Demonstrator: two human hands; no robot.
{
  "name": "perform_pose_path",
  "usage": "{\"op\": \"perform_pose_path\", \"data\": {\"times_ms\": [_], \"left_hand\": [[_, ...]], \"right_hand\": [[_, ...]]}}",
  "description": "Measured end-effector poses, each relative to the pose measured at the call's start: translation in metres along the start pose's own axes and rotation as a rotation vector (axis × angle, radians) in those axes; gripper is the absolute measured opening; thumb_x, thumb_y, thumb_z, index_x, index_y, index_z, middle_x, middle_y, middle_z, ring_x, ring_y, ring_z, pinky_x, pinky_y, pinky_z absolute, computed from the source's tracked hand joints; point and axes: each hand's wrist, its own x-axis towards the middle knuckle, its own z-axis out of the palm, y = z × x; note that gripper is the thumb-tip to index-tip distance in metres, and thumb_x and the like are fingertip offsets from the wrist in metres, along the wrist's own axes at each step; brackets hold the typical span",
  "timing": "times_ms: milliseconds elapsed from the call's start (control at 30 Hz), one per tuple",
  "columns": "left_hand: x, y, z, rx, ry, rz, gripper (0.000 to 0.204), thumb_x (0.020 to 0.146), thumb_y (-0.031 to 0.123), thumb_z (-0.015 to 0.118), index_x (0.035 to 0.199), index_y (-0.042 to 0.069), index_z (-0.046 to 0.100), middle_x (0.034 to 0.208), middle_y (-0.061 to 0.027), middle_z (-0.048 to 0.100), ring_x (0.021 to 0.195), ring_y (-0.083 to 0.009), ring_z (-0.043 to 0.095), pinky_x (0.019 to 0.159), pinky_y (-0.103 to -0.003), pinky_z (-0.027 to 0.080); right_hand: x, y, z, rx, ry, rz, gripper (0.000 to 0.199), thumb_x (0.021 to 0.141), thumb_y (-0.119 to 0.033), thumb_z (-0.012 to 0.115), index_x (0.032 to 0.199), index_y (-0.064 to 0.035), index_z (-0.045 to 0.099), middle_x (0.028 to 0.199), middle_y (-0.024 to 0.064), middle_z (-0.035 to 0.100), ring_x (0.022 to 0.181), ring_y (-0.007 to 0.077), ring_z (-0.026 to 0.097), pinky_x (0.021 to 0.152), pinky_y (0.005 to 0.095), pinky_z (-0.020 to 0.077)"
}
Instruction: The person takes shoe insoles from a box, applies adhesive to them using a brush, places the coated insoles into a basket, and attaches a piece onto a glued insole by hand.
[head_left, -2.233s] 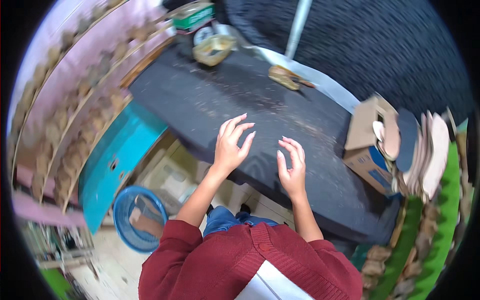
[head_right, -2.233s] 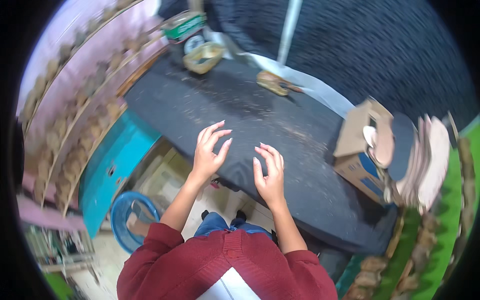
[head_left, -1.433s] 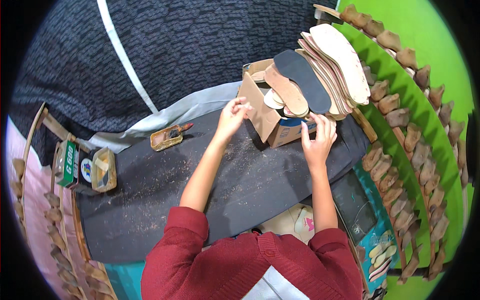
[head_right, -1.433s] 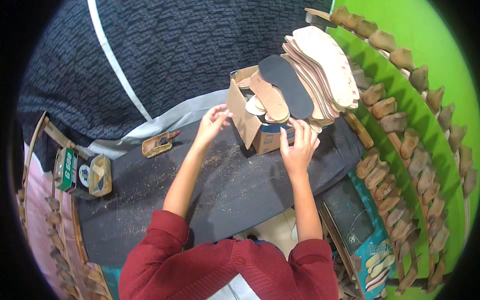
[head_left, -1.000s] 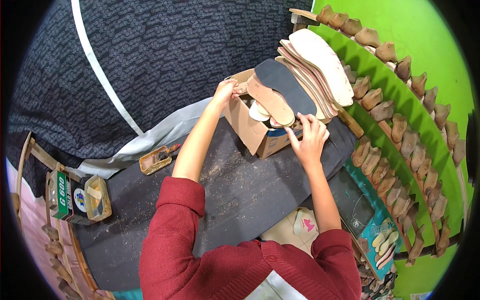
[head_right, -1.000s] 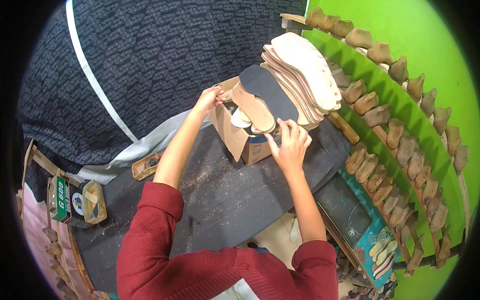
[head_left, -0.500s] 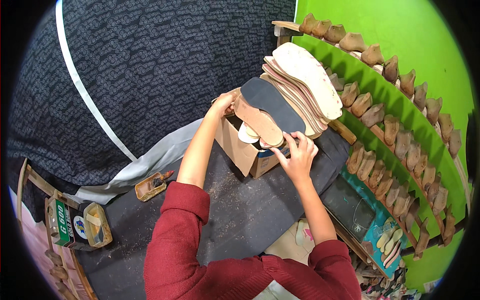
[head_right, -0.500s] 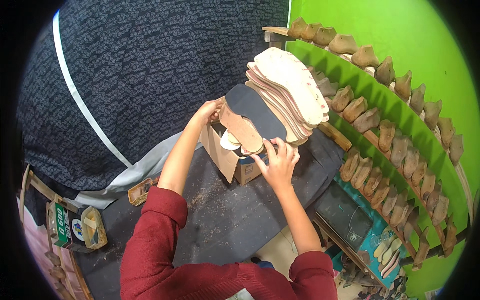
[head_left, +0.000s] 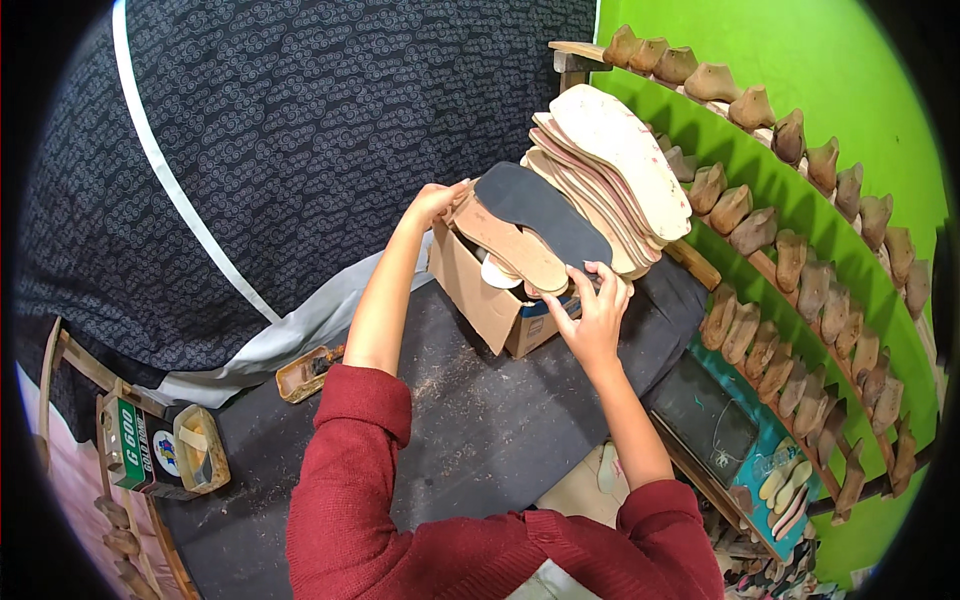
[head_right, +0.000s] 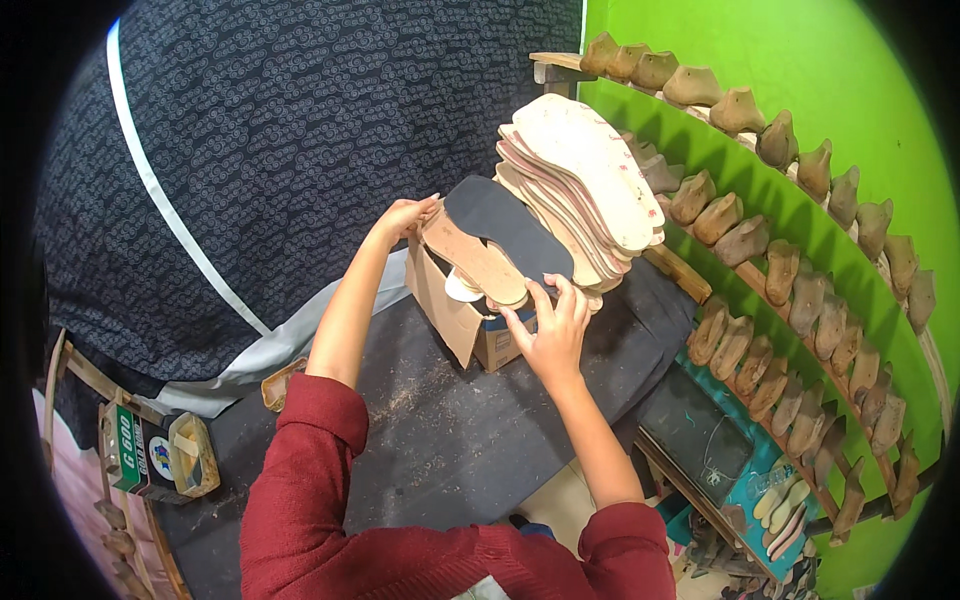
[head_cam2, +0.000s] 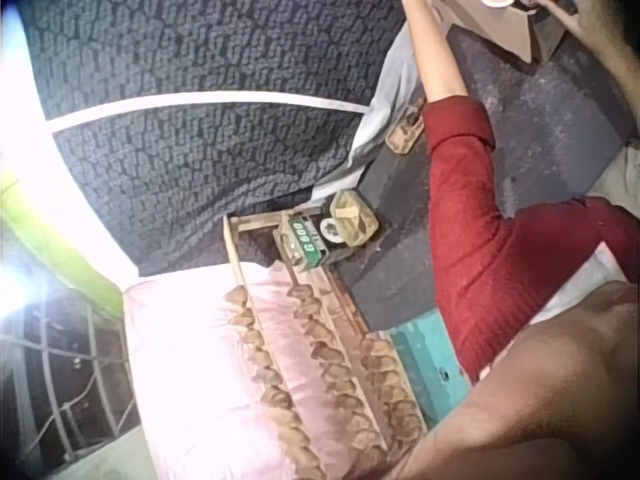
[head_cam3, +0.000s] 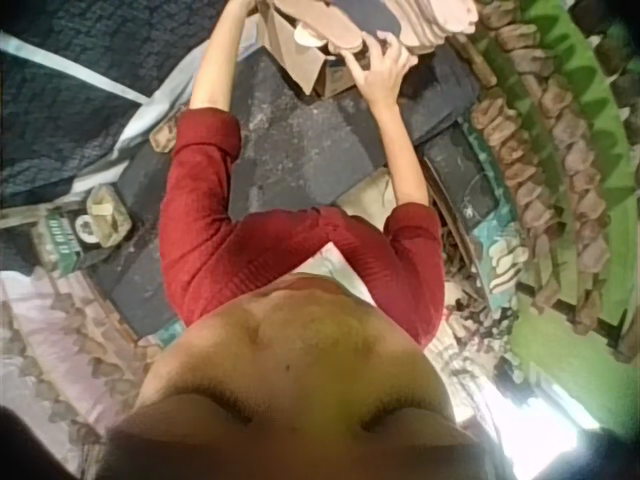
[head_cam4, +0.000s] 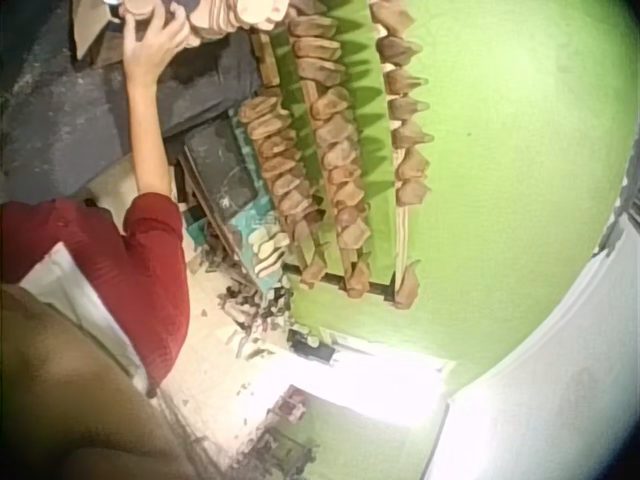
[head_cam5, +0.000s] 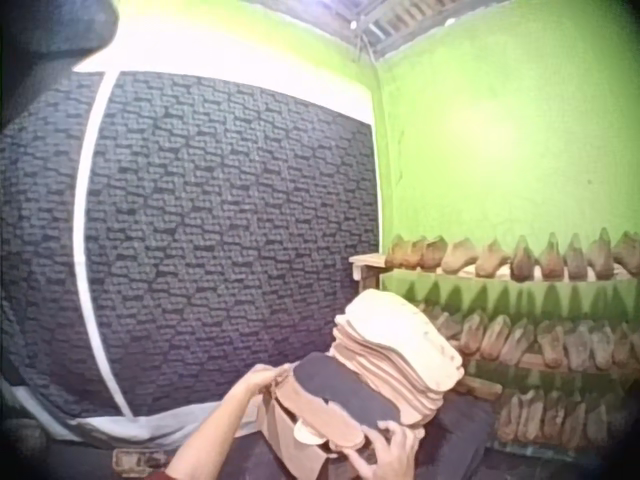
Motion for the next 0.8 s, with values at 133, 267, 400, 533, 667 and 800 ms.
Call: {"op": "perform_pose_path", "data": {"times_ms": [133,267,400,533,667,800], "left_hand": [[0.001,-0.008,-0.017,0.012,0.04,0.025,0.043,0.078,0.042,0.055,0.091,0.002,0.061,0.086,-0.0104,0.059,0.074,-0.022,0.055,0.066,-0.034,0.043],[-0.004,-0.009,-0.026,0.06,0.048,0.007,0.028,0.081,0.03,0.05,0.068,0.008,0.06,0.051,0.0056,0.039,0.041,-0.0042,0.023,0.037,-0.023,0.014],[-0.007,-0.027,-0.042,-0.068,0.023,-0.101,0.026,0.074,0.019,0.058,0.051,0.01,0.05,0.046,0.0044,0.036,0.037,-0.0058,0.025,0.036,-0.024,0.015],[-0.012,-0.047,-0.051,-0.129,0.005,-0.142,0.023,0.075,0.019,0.057,0.054,0.011,0.053,0.047,0.0062,0.036,0.038,-0.0033,0.023,0.035,-0.021,0.013],[-0.019,-0.055,-0.057,-0.247,-0.041,-0.199,0.016,0.077,0.017,0.052,0.063,0.011,0.058,0.048,0.0072,0.037,0.037,-0.0016,0.021,0.034,-0.019,0.012],[-0.019,-0.058,-0.064,-0.279,-0.083,-0.238,0.013,0.076,0.018,0.048,0.072,0.01,0.058,0.053,0.0062,0.041,0.037,-0.0017,0.019,0.033,-0.018,0.013]], "right_hand": [[0.004,-0.008,-0.001,0.096,-0.021,-0.007,0.041,0.066,-0.024,0.069,0.099,-0.0032,0.055,0.105,0.0128,0.043,0.098,0.0292,0.038,0.084,0.0391,0.0329],[0.006,-0.01,-0.002,0.113,-0.065,0.002,0.043,0.067,-0.022,0.068,0.102,-0.0013,0.054,0.107,0.0146,0.042,0.1,0.0308,0.037,0.085,0.0397,0.0339],[0.004,-0.015,0.004,0.173,-0.108,0.007,0.044,0.068,-0.022,0.067,0.103,0.0005,0.053,0.109,0.0163,0.04,0.102,0.032,0.037,0.085,0.041,0.0337],[0.003,-0.019,0.009,0.166,-0.15,0.006,0.045,0.07,-0.022,0.066,0.104,0.0027,0.052,0.11,0.0184,0.039,0.102,0.0338,0.036,0.085,0.0407,0.0345],[0.0,-0.019,0.013,0.192,-0.161,-0.005,0.044,0.071,-0.021,0.065,0.105,0.0036,0.051,0.111,0.0194,0.037,0.102,0.0346,0.036,0.083,0.0399,0.0361],[0.002,-0.019,0.013,0.193,-0.195,0.016,0.045,0.071,-0.022,0.065,0.104,0.0038,0.051,0.111,0.0198,0.037,0.102,0.0345,0.035,0.083,0.0398,0.0367]]}}
